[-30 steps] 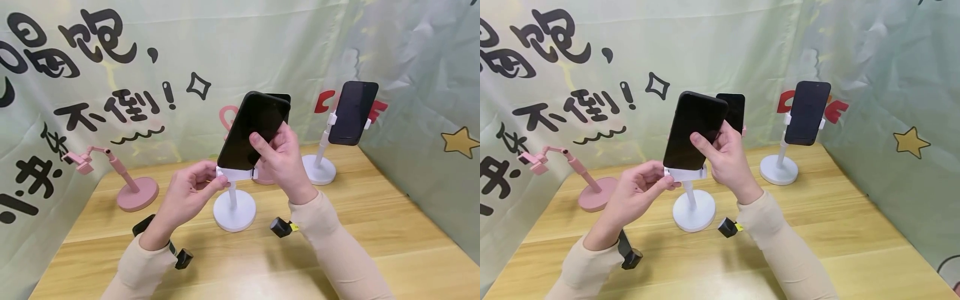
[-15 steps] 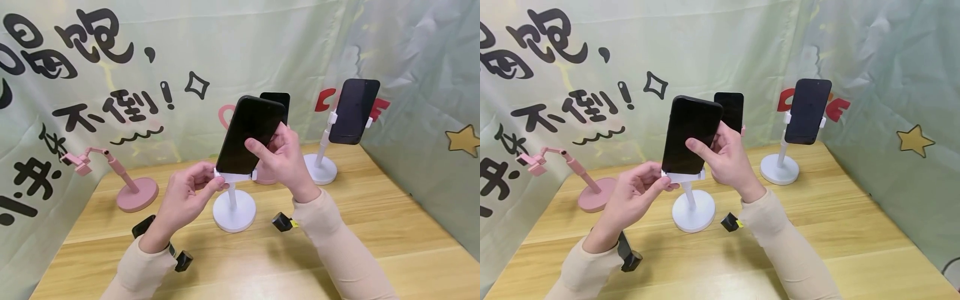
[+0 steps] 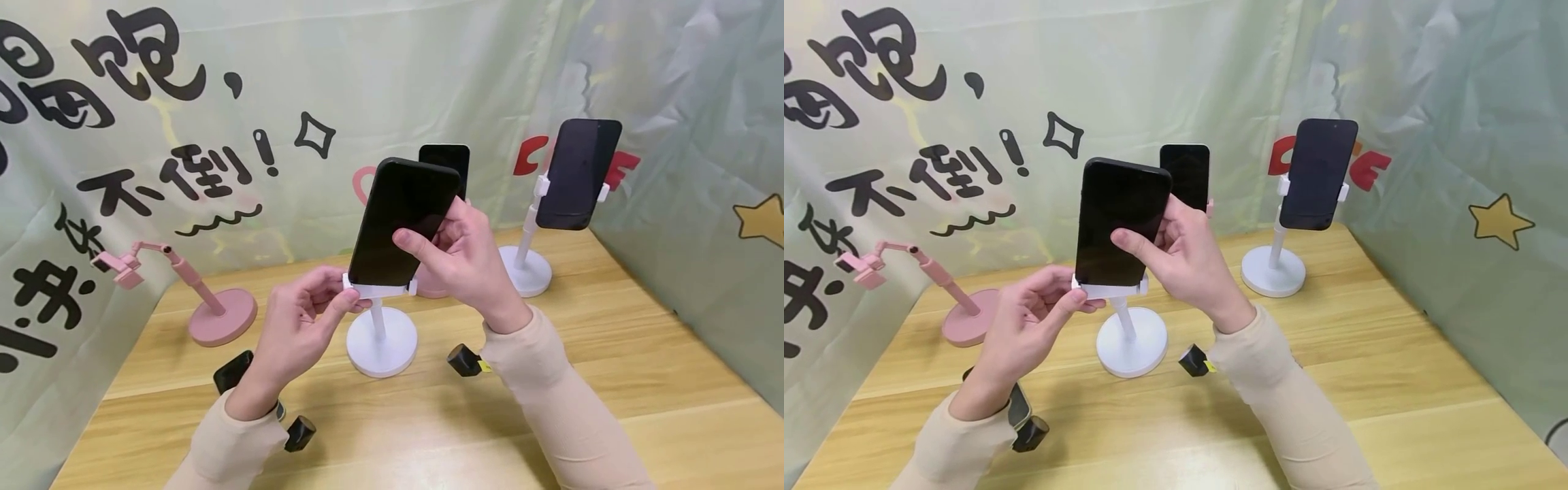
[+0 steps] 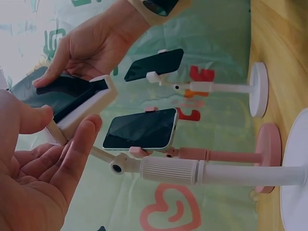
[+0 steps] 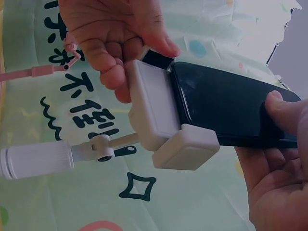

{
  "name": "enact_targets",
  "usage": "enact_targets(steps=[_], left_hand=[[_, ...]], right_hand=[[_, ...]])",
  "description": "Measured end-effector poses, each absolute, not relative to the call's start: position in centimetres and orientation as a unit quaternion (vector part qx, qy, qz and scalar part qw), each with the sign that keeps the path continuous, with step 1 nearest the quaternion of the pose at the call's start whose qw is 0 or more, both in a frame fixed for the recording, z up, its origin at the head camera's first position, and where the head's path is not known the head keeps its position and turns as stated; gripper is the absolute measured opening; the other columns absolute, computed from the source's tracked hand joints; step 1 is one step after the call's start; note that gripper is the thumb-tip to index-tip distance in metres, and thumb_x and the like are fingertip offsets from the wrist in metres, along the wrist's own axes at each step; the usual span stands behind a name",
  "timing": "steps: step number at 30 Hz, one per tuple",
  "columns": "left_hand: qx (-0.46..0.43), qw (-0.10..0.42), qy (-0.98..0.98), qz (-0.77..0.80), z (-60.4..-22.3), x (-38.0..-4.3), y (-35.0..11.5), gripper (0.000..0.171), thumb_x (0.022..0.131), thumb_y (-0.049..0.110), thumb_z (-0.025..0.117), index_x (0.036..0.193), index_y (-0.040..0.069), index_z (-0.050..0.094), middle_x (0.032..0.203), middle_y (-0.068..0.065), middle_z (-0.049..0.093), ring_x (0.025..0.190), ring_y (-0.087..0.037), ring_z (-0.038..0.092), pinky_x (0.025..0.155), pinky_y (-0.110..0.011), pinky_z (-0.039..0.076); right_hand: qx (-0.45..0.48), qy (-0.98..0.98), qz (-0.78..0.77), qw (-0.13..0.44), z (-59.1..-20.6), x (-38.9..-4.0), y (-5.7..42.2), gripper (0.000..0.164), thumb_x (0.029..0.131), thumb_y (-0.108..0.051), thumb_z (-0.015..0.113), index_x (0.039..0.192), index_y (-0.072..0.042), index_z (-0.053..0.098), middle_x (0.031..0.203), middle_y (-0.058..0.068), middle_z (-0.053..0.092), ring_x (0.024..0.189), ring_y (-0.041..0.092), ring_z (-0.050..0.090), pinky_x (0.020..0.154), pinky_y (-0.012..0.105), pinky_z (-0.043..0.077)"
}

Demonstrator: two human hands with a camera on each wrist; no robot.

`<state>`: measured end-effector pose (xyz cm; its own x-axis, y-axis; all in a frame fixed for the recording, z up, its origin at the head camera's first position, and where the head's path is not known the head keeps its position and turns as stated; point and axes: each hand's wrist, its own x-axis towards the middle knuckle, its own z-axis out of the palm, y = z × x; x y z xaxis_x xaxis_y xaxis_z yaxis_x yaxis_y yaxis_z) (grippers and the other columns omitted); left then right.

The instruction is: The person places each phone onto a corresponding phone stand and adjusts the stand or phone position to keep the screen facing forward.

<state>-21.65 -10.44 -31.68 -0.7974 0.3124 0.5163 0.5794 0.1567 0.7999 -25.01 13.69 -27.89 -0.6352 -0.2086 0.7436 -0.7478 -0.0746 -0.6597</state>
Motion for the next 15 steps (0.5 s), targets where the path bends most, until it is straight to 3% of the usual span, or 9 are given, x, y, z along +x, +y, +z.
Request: enact_targets(steps=[8, 15], left_hand=[[-0.296, 0.119, -0.75, -0.579, -31.8, -21.66, -10.37, 0.016, 0.098, -0.003, 0.073, 0.114, -0.002, 0.074, 0.098, -0.017, 0.082, 0.086, -0.014, 0.082, 0.081, -0.033, 0.067], [-0.294, 0.118, -0.751, -0.579, -31.81, -21.76, -10.34, 0.016, 0.098, -0.004, 0.073, 0.114, -0.003, 0.074, 0.099, -0.018, 0.082, 0.085, -0.02, 0.082, 0.082, -0.032, 0.067]], right_hand=[[0.362, -0.663, 0.621, 0.208, -27.68, -24.75, 13.9, 0.036, 0.095, 0.001, 0.078, 0.127, 0.008, 0.065, 0.109, -0.011, 0.078, 0.085, 0.016, 0.077, 0.069, 0.026, 0.063], [0.345, -0.684, 0.611, 0.2, -27.47, -24.64, 13.9, 0.038, 0.093, 0.005, 0.078, 0.13, 0.006, 0.065, 0.111, 0.015, 0.079, 0.085, 0.017, 0.078, 0.069, 0.028, 0.064]])
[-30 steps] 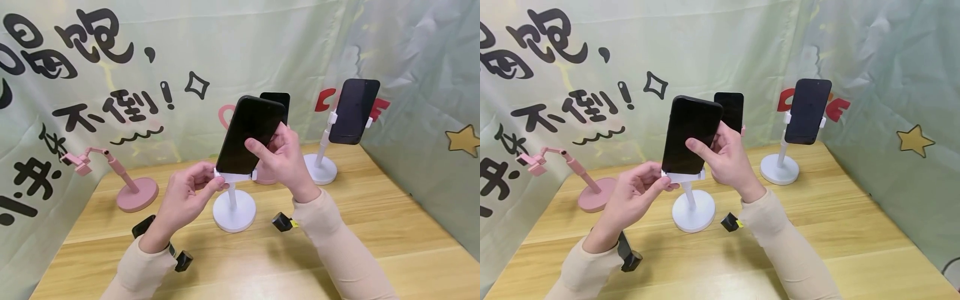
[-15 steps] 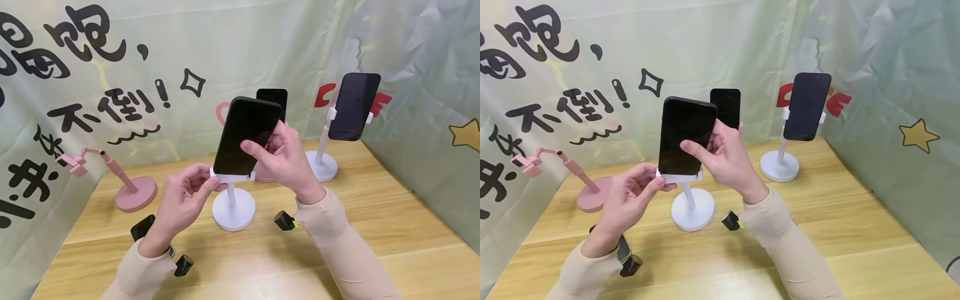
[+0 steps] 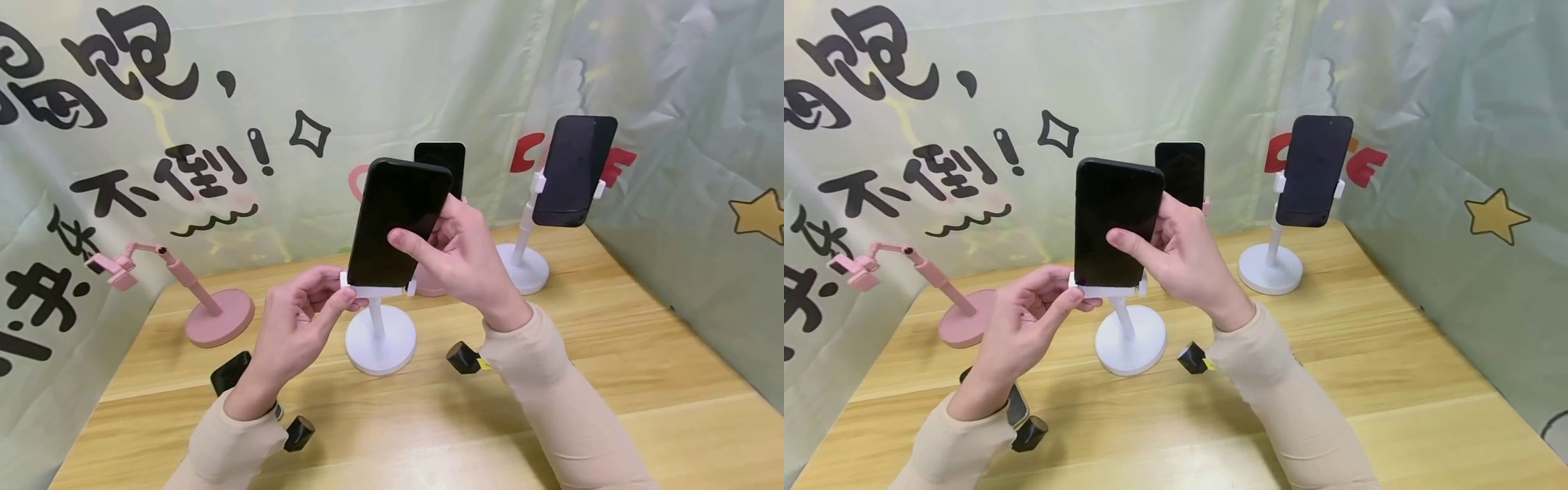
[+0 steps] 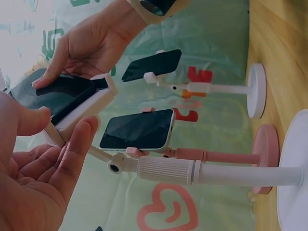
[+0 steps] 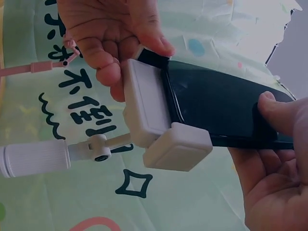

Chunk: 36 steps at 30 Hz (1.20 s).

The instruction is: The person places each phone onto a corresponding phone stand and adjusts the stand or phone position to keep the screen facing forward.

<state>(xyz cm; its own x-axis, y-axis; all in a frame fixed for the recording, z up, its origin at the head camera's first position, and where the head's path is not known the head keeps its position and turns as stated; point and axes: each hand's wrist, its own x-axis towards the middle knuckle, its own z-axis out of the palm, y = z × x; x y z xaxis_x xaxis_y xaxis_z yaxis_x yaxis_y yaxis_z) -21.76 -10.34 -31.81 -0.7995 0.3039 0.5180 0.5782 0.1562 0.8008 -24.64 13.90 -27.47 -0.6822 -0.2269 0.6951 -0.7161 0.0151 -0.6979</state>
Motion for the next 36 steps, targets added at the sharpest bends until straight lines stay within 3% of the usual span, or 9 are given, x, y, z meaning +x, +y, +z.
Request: enact_targets(steps=[4, 14, 21, 28, 32, 36], left_hand=[[-0.296, 0.124, -0.753, -0.575, -31.9, -21.9, -10.4, 0.015, 0.098, -0.004, 0.073, 0.112, -0.003, 0.075, 0.095, -0.016, 0.081, 0.083, -0.025, 0.082, 0.081, -0.032, 0.067], [-0.308, 0.136, -0.754, -0.564, -31.9, -22.1, -10.1, 0.012, 0.097, -0.005, 0.074, 0.108, -0.003, 0.075, 0.091, -0.014, 0.081, 0.082, -0.022, 0.082, 0.08, -0.03, 0.067], [-0.315, 0.146, -0.742, -0.574, -32.1, -22.1, -10.3, 0.012, 0.096, -0.01, 0.072, 0.107, -0.005, 0.073, 0.089, -0.019, 0.079, 0.081, -0.01, 0.079, 0.079, -0.028, 0.066], [-0.307, 0.151, -0.743, -0.575, -32.2, -22.0, -10.7, 0.01, 0.096, -0.009, 0.073, 0.105, -0.004, 0.073, 0.087, -0.018, 0.077, 0.078, -0.01, 0.078, 0.076, -0.027, 0.066], [-0.307, 0.139, -0.748, -0.572, -32.2, -22.1, -10.9, 0.01, 0.096, -0.009, 0.073, 0.105, -0.003, 0.073, 0.088, -0.017, 0.078, 0.078, -0.01, 0.078, 0.076, -0.027, 0.066], [-0.306, 0.128, -0.76, -0.559, -31.9, -22.0, -10.9, 0.011, 0.096, -0.005, 0.075, 0.106, 0.0, 0.074, 0.09, -0.013, 0.079, 0.079, -0.009, 0.077, 0.074, -0.027, 0.066]], right_hand=[[0.333, -0.697, 0.61, 0.177, -27.5, -24.7, 13.7, 0.039, 0.093, 0.005, 0.077, 0.13, 0.005, 0.065, 0.111, 0.02, 0.079, 0.086, 0.018, 0.081, 0.074, 0.031, 0.067], [0.329, -0.699, 0.623, 0.12, -27.5, -25.0, 13.9, 0.039, 0.095, 0.004, 0.076, 0.132, 0.004, 0.063, 0.111, 0.021, 0.078, 0.088, 0.023, 0.082, 0.079, 0.04, 0.068], [0.336, -0.69, 0.638, 0.069, -27.7, -25.4, 13.6, 0.042, 0.096, 0.006, 0.074, 0.136, 0.004, 0.06, 0.111, 0.022, 0.078, 0.092, 0.026, 0.082, 0.083, 0.044, 0.068], [0.336, -0.695, 0.634, 0.05, -27.6, -25.2, 13.1, 0.036, 0.096, 0.007, 0.074, 0.13, 0.003, 0.062, 0.103, 0.022, 0.078, 0.087, 0.029, 0.082, 0.081, 0.044, 0.068], [0.326, -0.695, 0.637, 0.065, -27.3, -24.7, 13.0, 0.042, 0.095, 0.007, 0.076, 0.134, 0.001, 0.061, 0.107, 0.02, 0.079, 0.09, 0.025, 0.082, 0.083, 0.042, 0.068], [0.329, -0.67, 0.652, 0.136, -26.4, -23.9, 13.3, 0.057, 0.094, 0.008, 0.076, 0.146, -0.004, 0.054, 0.117, 0.017, 0.078, 0.099, 0.026, 0.08, 0.087, 0.04, 0.067]])
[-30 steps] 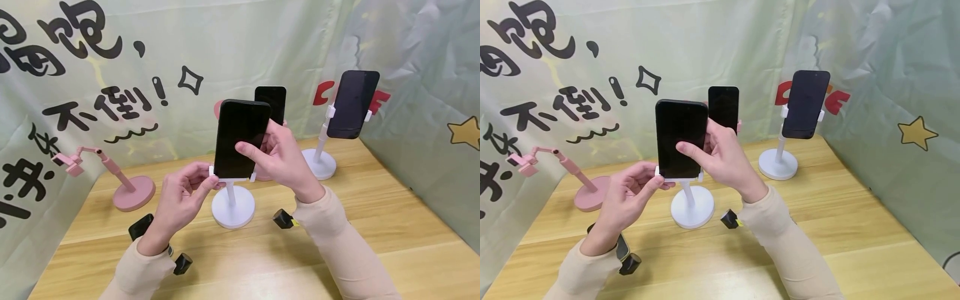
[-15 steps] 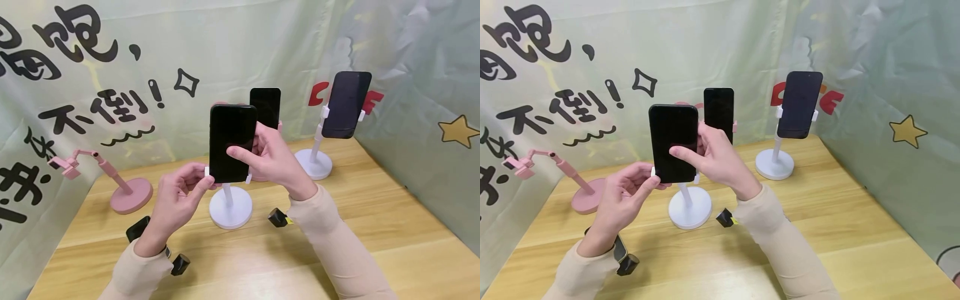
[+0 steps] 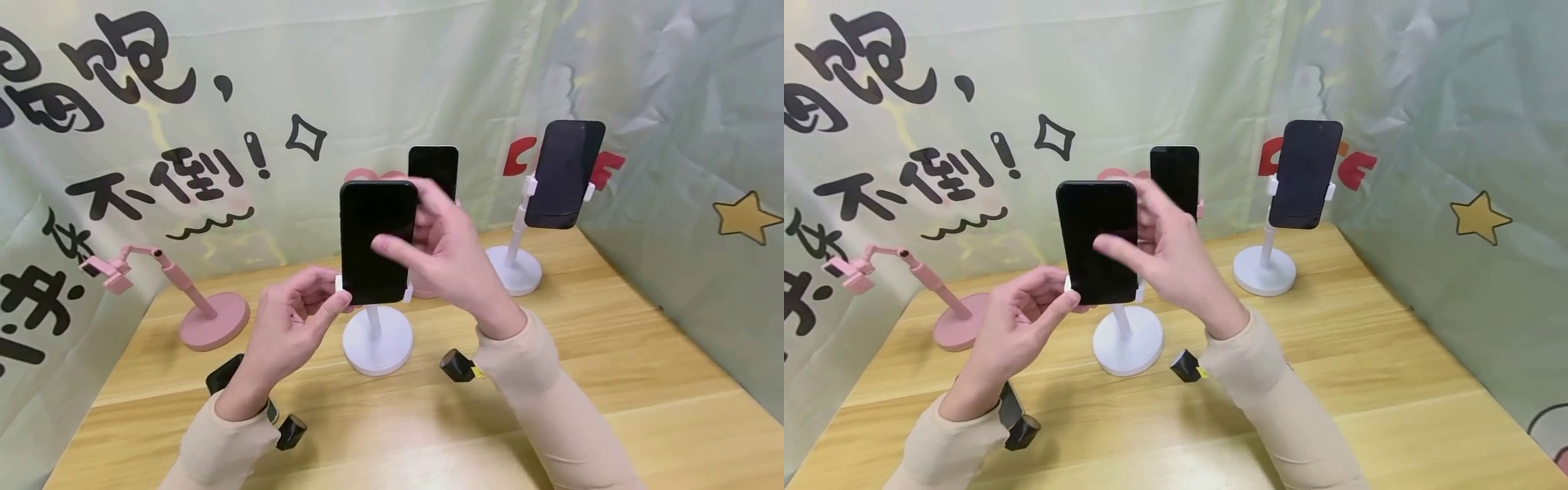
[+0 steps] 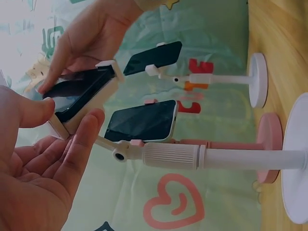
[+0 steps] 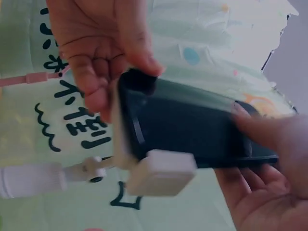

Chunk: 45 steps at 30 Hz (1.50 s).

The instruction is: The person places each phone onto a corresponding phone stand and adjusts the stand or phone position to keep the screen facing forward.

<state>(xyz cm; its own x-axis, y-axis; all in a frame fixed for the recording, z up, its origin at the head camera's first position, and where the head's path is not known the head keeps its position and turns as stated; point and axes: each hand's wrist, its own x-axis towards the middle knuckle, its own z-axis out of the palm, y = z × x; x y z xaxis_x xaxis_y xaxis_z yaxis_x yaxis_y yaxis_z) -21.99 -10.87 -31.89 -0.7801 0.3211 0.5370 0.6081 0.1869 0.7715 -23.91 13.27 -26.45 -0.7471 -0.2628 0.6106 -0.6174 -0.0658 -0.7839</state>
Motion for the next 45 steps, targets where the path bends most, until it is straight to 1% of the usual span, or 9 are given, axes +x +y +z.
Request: enact_targets(steps=[6, 11, 13, 18, 21, 27, 38, 42, 45], left_hand=[[-0.298, 0.127, -0.772, -0.547, -31.4, -21.9, -10.5, 0.011, 0.096, -0.003, 0.077, 0.106, 0.001, 0.073, 0.089, -0.01, 0.079, 0.079, -0.009, 0.076, 0.076, -0.026, 0.066], [-0.295, 0.14, -0.773, -0.544, -31.4, -22.0, -10.0, 0.011, 0.095, -0.003, 0.077, 0.105, 0.0, 0.073, 0.089, -0.011, 0.079, 0.081, -0.011, 0.077, 0.078, -0.025, 0.066], [-0.292, 0.147, -0.774, -0.543, -31.5, -22.0, -9.9, 0.011, 0.095, -0.003, 0.078, 0.104, 0.0, 0.074, 0.089, -0.011, 0.079, 0.081, -0.01, 0.077, 0.078, -0.024, 0.066], [-0.276, 0.153, -0.775, -0.548, -31.6, -22.2, -9.9, 0.009, 0.097, -0.001, 0.076, 0.105, 0.0, 0.074, 0.088, -0.013, 0.078, 0.077, -0.008, 0.073, 0.072, -0.019, 0.062], [-0.267, 0.15, -0.776, -0.552, -31.6, -22.3, -9.9, 0.008, 0.097, 0.001, 0.077, 0.105, 0.0, 0.074, 0.088, -0.013, 0.078, 0.076, -0.009, 0.072, 0.07, -0.018, 0.061], [-0.264, 0.145, -0.777, -0.552, -31.5, -22.2, -9.7, 0.007, 0.097, 0.002, 0.078, 0.104, 0.002, 0.074, 0.087, -0.011, 0.077, 0.075, -0.01, 0.072, 0.07, -0.019, 0.061], [-0.26, 0.133, -0.771, -0.566, -31.4, -22.2, -9.8, 0.008, 0.097, 0.001, 0.077, 0.104, 0.002, 0.073, 0.087, -0.011, 0.077, 0.075, -0.011, 0.072, 0.07, -0.021, 0.061], [-0.254, 0.13, -0.773, -0.567, -31.5, -22.1, -9.8, 0.009, 0.097, 0.002, 0.077, 0.105, 0.002, 0.074, 0.088, -0.011, 0.077, 0.076, -0.011, 0.073, 0.071, -0.021, 0.062], [-0.249, 0.13, -0.776, -0.565, -31.6, -22.1, -9.8, 0.008, 0.097, 0.003, 0.078, 0.104, 0.002, 0.074, 0.087, -0.012, 0.077, 0.075, -0.011, 0.073, 0.07, -0.021, 0.062]], right_hand=[[0.336, -0.651, 0.642, 0.225, -25.6, -23.4, 14.0, 0.052, 0.096, 0.008, 0.074, 0.145, -0.002, 0.059, 0.115, 0.016, 0.077, 0.097, 0.028, 0.08, 0.084, 0.033, 0.065], [0.336, -0.66, 0.634, 0.222, -25.5, -23.7, 14.6, 0.05, 0.093, 0.012, 0.074, 0.14, 0.002, 0.06, 0.117, 0.018, 0.078, 0.096, 0.028, 0.081, 0.089, 0.035, 0.066], [0.337, -0.663, 0.633, 0.216, -25.6, -23.8, 14.8, 0.05, 0.092, 0.013, 0.076, 0.138, 0.002, 0.061, 0.115, 0.015, 0.079, 0.093, 0.027, 0.081, 0.083, 0.032, 0.065], [0.343, -0.691, 0.606, 0.194, -26.2, -24.4, 14.8, 0.048, 0.087, 0.01, 0.083, 0.131, -0.001, 0.067, 0.068, 0.002, 0.067, 0.057, 0.016, 0.059, 0.057, 0.024, 0.045], [0.348, -0.703, 0.592, 0.184, -26.6, -24.7, 14.8, 0.046, 0.087, 0.008, 0.084, 0.129, -0.003, 0.068, 0.055, 0.001, 0.053, 0.052, 0.016, 0.042, 0.052, 0.025, 0.036], [0.337, -0.712, 0.594, 0.161, -26.5, -24.7, 15.2, 0.045, 0.087, 0.008, 0.084, 0.127, -0.004, 0.067, 0.073, 0.004, 0.073, 0.053, 0.018, 0.047, 0.052, 0.022, 0.04], [0.343, -0.725, 0.581, 0.138, -26.6, -25.1, 15.2, 0.044, 0.088, 0.004, 0.084, 0.127, -0.006, 0.066, 0.055, 0.01, 0.054, 0.053, 0.017, 0.038, 0.051, 0.022, 0.042], [0.351, -0.735, 0.568, 0.12, -27.0, -25.6, 15.7, 0.041, 0.095, -0.004, 0.081, 0.133, -0.009, 0.066, 0.065, 0.003, 0.06, 0.059, 0.016, 0.048, 0.058, 0.024, 0.048], [0.355, -0.724, 0.586, 0.078, -27.6, -26.5, 16.2, 0.036, 0.108, -0.024, 0.067, 0.14, -0.008, 0.065, 0.094, 0.001, 0.076, 0.08, 0.014, 0.071, 0.077, 0.026, 0.062]])
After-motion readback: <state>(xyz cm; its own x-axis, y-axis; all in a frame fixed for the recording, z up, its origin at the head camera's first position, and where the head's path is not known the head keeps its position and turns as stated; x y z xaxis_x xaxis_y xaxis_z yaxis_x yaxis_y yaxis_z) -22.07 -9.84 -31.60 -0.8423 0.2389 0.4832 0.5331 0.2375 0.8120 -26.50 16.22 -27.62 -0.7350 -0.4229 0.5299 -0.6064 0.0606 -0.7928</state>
